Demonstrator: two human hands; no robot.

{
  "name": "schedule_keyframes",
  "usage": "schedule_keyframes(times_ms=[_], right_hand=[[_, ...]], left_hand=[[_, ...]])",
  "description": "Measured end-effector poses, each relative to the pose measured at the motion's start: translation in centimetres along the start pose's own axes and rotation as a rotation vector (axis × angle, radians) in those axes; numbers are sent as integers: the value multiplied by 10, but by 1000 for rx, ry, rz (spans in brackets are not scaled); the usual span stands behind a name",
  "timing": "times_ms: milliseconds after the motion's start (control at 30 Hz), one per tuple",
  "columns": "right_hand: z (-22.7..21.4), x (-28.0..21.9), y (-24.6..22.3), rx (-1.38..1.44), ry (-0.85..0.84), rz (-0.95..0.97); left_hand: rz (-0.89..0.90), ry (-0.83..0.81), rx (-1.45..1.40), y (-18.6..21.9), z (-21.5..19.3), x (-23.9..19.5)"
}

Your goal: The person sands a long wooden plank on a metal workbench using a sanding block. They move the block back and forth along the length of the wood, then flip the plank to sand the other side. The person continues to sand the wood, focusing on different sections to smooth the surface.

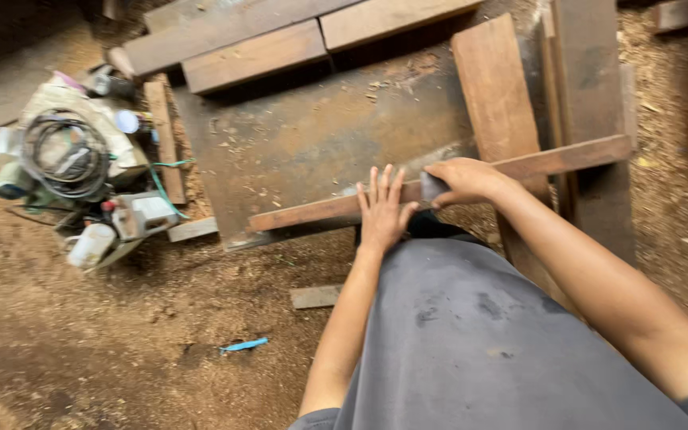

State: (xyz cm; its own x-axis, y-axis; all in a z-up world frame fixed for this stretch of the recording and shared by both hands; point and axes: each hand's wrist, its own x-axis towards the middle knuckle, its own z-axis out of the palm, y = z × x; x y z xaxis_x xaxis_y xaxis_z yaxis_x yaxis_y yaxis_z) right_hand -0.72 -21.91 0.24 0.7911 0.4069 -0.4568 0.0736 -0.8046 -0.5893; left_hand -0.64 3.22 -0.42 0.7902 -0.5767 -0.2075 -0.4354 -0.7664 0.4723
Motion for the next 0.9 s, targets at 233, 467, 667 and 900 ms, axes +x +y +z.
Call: schedule_keyframes(times_ms=[233,467,667,900], right_hand=[[14,52,-53,-88,-103,44],[23,41,-38,-223,-18,55],[51,47,-78,-256,174,122],[28,10,-99,-424,471,377]], left_hand=[[-107,-2,144,-28,-24,-17],[-127,-73,121,-50,-41,-34],[-5,-54,109,-72,-39,-32],[70,-103,-46,-137,-81,-47]])
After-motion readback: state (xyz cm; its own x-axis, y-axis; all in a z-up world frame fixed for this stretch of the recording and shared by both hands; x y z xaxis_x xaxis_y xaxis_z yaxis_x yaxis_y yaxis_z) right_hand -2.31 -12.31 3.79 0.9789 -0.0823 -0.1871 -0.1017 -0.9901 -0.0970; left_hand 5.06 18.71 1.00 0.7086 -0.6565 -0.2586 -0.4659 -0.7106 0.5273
